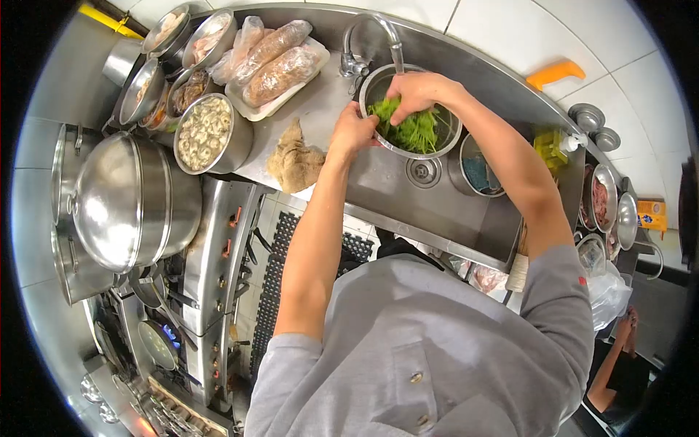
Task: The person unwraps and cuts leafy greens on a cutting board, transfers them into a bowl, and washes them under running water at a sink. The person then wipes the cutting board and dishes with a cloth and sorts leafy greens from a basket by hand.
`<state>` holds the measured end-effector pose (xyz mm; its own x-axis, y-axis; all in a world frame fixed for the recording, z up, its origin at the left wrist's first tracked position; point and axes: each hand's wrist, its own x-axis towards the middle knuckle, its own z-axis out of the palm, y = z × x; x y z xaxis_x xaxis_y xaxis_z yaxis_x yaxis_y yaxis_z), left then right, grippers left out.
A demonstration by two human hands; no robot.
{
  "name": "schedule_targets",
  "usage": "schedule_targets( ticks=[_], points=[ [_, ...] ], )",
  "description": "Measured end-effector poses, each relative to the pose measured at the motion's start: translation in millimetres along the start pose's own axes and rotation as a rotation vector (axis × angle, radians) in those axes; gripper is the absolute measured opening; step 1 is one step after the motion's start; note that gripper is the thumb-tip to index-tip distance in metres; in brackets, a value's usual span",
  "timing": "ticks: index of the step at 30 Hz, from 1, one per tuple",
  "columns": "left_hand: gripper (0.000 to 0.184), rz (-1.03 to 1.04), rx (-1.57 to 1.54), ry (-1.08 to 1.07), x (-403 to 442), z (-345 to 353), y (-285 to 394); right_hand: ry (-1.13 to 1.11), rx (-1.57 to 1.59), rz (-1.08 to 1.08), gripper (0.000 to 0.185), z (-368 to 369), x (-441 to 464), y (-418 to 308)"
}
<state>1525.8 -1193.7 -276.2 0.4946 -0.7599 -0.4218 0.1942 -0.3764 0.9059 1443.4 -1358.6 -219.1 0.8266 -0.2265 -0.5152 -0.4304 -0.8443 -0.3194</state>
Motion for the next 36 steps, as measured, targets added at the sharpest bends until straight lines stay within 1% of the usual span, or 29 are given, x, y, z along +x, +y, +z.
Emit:
schedule_targets(
  ticks=[2, 3, 4, 5, 7, 10, 11, 14, 15, 18, 19, 22, 23, 24, 26, 29, 32, 33, 36],
  points=[
    [0.031, 0.005, -0.001, 0.011, -1.4, -3.8, 1.0, -0.167, 0.043, -0.049, 0.063, 0.0, 4.8, 2.5],
    [0.03, 0.009, -0.002, 0.016, -2.5, -5.2, 3.1, -0.253, 0.036, -0.076, 0.068, -3.4, 1.5, -2.0],
    [0.03, 0.016, -0.008, 0.018, -3.4, -6.3, 3.1, -0.08, -0.043, -0.095, 0.071, 16.4, 4.8, 5.4],
    [0.03, 0.025, -0.013, 0.019, -4.6, -7.5, 2.6, 0.096, -0.121, -0.112, 0.074, 53.3, 14.1, 21.2],
    [0.029, 0.017, -0.036, 0.02, -8.2, -9.2, 2.5, 0.235, -0.15, -0.041, 0.085, 80.2, 20.7, 22.0],
    [0.029, -0.027, -0.08, 0.04, -12.6, -8.5, -5.3, 0.12, 0.025, 0.081, 0.077, 65.9, 23.2, 22.5],
    [0.029, -0.03, -0.084, 0.056, -10.2, -8.0, -11.3, 0.215, 0.109, 0.186, 0.064, 62.3, 18.5, 21.1],
    [0.029, -0.036, -0.103, 0.063, -6.2, -4.4, -19.2, 0.295, 0.213, 0.117, 0.053, 40.5, 12.0, 23.5],
    [0.029, -0.036, -0.106, 0.061, -4.5, -3.9, -20.9, 0.332, 0.232, 0.066, 0.052, 32.3, 3.3, 18.6],
    [0.029, -0.007, -0.031, 0.082, -1.1, -2.2, -21.9, 0.351, 0.232, -0.096, 0.055, 26.0, -8.3, 15.9],
    [0.029, -0.01, -0.04, 0.087, 0.8, -2.7, -19.1, 0.152, 0.247, -0.075, 0.079, 20.9, -1.3, 22.3],
    [0.029, -0.01, -0.076, 0.095, -2.3, -4.0, -17.2, 0.345, 0.11, -0.184, 0.097, 63.3, 12.5, 37.9],
    [0.03, 0.01, -0.096, 0.092, -4.8, -2.7, -15.3, 0.207, 0.077, -0.068, 0.108, 78.2, 25.2, 39.3],
    [0.03, 0.03, -0.115, 0.089, -6.4, -2.0, -15.4, 0.158, -0.106, 0.115, 0.104, 87.6, 28.3, 23.4],
    [0.03, -0.002, -0.099, 0.091, -8.8, -1.5, -20.9, 0.208, 0.112, 0.101, 0.089, 90.7, 33.0, 28.3],
    [0.029, -0.035, -0.084, 0.114, -5.2, -0.7, -34.1, 0.248, 0.176, 0.197, 0.08, 61.4, 16.3, 19.3],
    [0.028, -0.029, -0.027, 0.127, 5.6, 2.2, -52.8, 0.395, 0.309, 0.117, 0.069, 38.6, 3.3, 20.8],
    [0.027, -0.021, 0.008, 0.128, 9.7, 1.7, -58.4, 0.31, 0.31, 0.127, 0.063, 22.6, -7.8, 11.0],
    [0.027, -0.016, 0.004, 0.132, 15.6, 3.1, -64.2, 0.218, 0.245, -0.054, 0.06, 8.4, -11.7, 14.9]
  ],
)
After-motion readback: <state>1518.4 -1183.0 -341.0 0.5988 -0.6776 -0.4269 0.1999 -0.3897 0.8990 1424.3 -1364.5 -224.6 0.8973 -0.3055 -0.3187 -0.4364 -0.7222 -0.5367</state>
